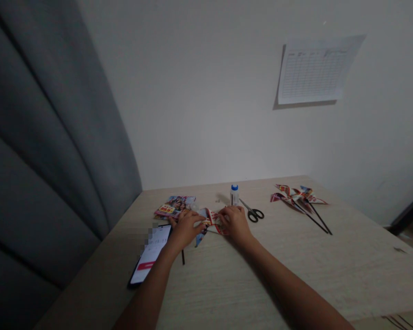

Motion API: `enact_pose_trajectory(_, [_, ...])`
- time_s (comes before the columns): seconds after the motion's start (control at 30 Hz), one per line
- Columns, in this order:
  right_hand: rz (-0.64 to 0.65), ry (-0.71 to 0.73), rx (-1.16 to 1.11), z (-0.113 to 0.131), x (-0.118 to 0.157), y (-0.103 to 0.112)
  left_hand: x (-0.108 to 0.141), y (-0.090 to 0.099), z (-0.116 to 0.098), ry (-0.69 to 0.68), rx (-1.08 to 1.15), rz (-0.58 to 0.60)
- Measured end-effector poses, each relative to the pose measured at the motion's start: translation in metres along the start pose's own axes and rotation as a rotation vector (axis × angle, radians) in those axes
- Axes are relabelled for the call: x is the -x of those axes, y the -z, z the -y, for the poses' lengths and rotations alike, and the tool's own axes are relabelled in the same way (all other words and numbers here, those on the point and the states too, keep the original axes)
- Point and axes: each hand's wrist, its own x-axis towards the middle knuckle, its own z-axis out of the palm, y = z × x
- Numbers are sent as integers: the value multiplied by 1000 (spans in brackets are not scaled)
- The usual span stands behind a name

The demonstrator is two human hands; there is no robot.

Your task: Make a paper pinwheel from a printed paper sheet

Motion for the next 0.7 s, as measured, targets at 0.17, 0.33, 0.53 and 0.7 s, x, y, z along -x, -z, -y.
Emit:
enact_pose_trajectory(0.17, [-43, -66, -154, -14, -1, -7, 0, -5, -4, 29, -1, -81])
enact_pose_trajectory(0.33, [-14, -107, -253, -19, -2, -7, -1, -15, -5, 85, -18, -164])
enact_pose_trajectory(0.53, [24, -88, -166, -19, 0, -4, 0, -17, -7, 99, -46, -194])
enact_pose_trajectory(0.7, [67, -93, 77, -17, 3, 1, 1, -14, -9, 111, -38, -193])
